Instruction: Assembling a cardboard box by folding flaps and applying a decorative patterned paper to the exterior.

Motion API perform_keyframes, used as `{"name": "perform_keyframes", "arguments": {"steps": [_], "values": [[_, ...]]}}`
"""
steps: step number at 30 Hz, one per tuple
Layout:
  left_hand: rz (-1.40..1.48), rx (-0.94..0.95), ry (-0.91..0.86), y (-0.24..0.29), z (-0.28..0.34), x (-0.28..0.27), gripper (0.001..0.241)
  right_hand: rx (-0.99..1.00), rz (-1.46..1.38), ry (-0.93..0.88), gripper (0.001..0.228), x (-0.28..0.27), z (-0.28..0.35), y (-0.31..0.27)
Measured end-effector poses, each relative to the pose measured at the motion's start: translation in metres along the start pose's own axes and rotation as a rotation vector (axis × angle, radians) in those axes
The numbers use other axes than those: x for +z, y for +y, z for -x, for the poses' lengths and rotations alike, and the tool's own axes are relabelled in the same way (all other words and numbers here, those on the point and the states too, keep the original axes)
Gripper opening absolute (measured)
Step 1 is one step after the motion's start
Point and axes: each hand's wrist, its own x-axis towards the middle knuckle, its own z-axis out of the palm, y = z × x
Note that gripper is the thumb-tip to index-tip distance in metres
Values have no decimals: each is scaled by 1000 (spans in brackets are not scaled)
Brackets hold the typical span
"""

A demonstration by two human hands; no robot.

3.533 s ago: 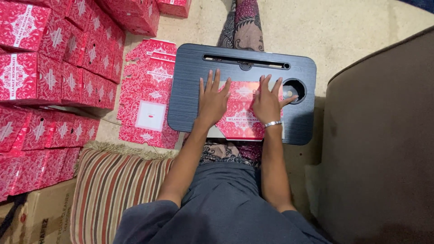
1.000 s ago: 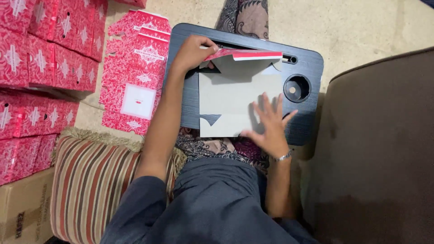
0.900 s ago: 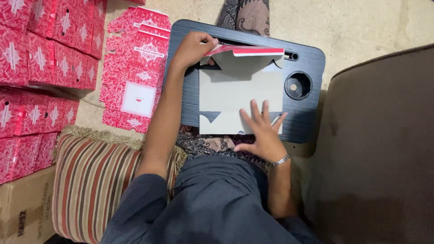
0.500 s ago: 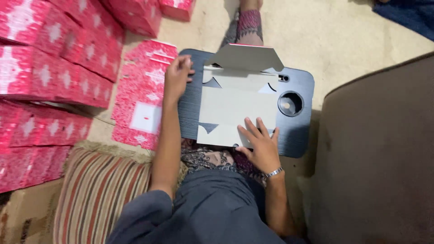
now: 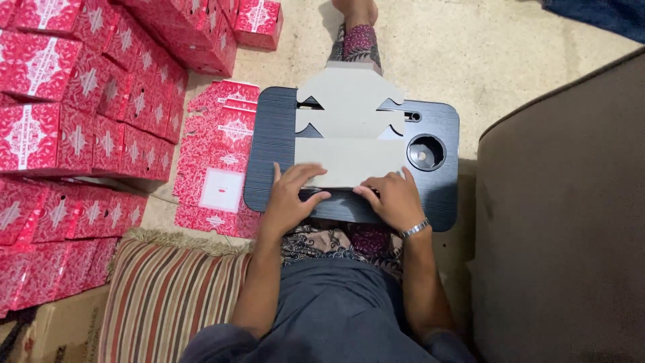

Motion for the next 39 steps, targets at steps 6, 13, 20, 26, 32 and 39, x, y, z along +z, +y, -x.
{"name": "perform_keyframes", "arguments": {"steps": [6, 13, 20, 26, 32, 39], "values": [[-82, -2, 322, 0, -16, 24, 54, -12, 22, 93, 28, 9, -29, 18], [-240, -22, 173, -7, -23, 55, 63, -99, 25, 180, 38, 20, -48, 29], [-413, -76, -30, -9, -25, 69, 40, -149, 51, 170, 23, 27, -47, 16], [-513, -82, 51, -18, -22, 85, 25, -202, -117, 350, 38, 72, -24, -8], [-504, -67, 60, -16, -20, 90, 43, -8, -151, 477, 43, 83, -15, -36], [-497, -59, 34, -13, -21, 87, 49, -3, -28, 283, 56, 83, -22, -43]]}}
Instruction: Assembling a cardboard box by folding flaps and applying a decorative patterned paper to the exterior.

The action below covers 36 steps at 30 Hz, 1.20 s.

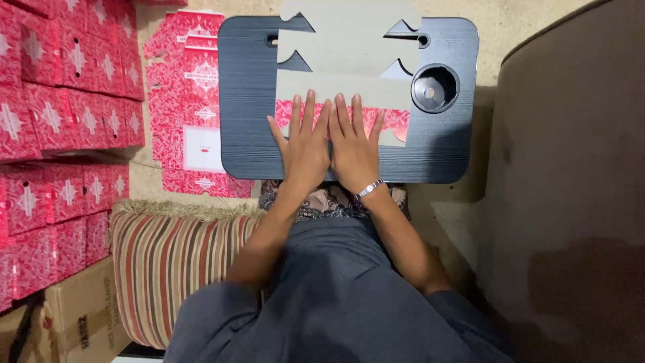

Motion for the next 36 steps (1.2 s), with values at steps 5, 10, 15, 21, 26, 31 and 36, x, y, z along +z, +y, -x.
{"name": "perform_keyframes", "arguments": {"steps": [5, 10, 15, 21, 26, 31, 36], "values": [[-6, 75, 22, -15, 1, 2, 52, -34, 48, 17, 58, 6, 0, 5], [1, 76, -21, -22, 1, 3, 57, 6, 29, 19, 59, 0, 6, 10], [43, 65, -30, -23, 1, -1, 58, 71, 56, -31, 61, -12, 18, 32], [89, 92, 14, -34, 2, -8, 54, 106, 139, -11, 62, -17, 29, 50], [73, -4, 66, -28, 0, -19, 45, 119, 124, -12, 60, -23, 27, 43], [149, -9, 90, -30, -1, -17, 42, -140, 18, 134, 35, -23, 36, 47], [67, 3, 83, -34, -2, -15, 47, -204, -58, 123, 29, -28, 44, 49]]}}
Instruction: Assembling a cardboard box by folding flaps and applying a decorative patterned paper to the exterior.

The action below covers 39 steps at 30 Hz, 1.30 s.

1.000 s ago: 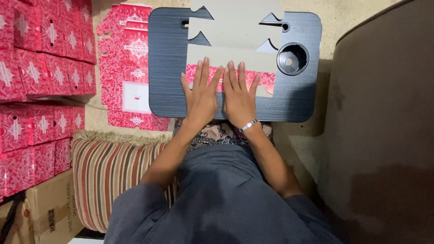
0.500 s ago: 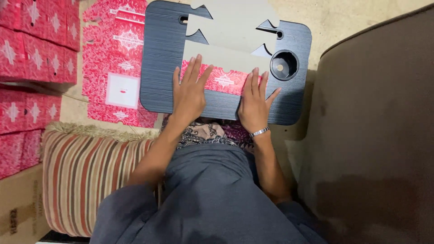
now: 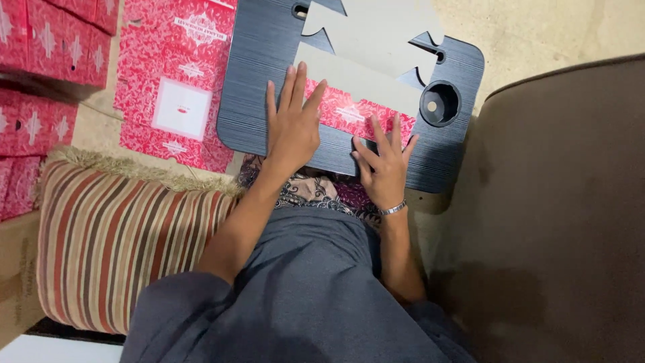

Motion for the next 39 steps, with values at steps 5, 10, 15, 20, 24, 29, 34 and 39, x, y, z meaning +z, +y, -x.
{"name": "perform_keyframes", "arguments": {"steps": [5, 10, 15, 20, 24, 29, 34, 39], "values": [[-67, 2, -13, -4, -4, -6, 48, -35, 50, -52, 43, 1, -3, -2], [-66, 3, -10, -9, -7, -7, 46, -68, 99, -81, 66, 10, -12, -8], [-54, 19, 14, -11, -6, -7, 44, -61, 96, -151, 72, 26, -22, -28], [-66, 48, 32, -11, -4, -6, 46, -44, 117, -196, 67, 27, -33, -44], [-68, 23, 17, -9, -4, -5, 46, 25, 54, -209, 57, 19, -33, -40], [-69, 13, 13, -8, -5, -4, 49, 79, -1, -203, 50, 5, -28, -30], [-87, 27, -14, -10, -4, -4, 48, 256, -6, -207, 35, -13, -16, -16], [-20, 10, -15, -8, -3, -3, 41, 371, 11, -170, 31, -22, 6, 6]]}}
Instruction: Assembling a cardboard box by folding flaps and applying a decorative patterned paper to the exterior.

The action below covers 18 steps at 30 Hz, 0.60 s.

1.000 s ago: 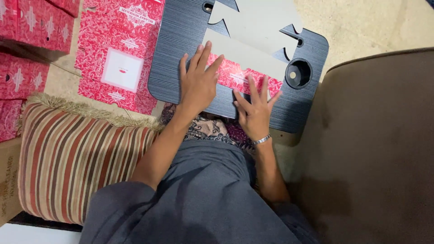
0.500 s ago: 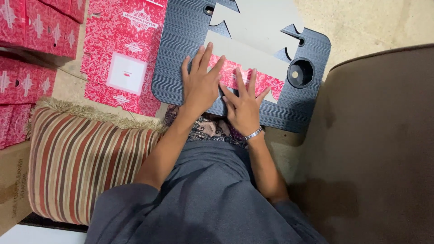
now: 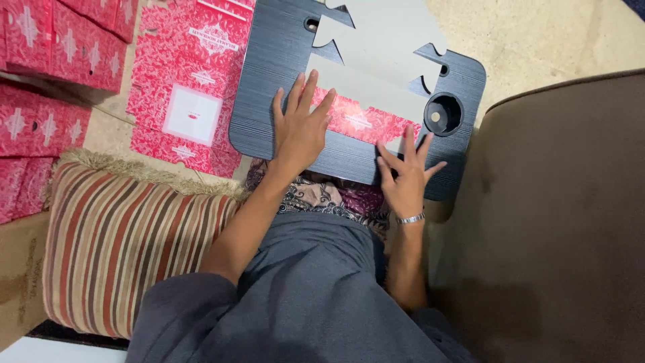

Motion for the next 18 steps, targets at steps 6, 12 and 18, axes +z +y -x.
{"name": "perform_keyframes", "arguments": {"steps": [6, 12, 18], "values": [[131, -22, 17, 4, -3, 1, 64, 46, 96, 19, 34, 0, 6, -18], [171, -38, 80, 2, -1, 2, 62, -2, 101, 58, 54, 15, 5, -30], [148, -45, 123, 1, 1, 6, 69, -63, 112, 140, 63, 25, 5, -28]]}}
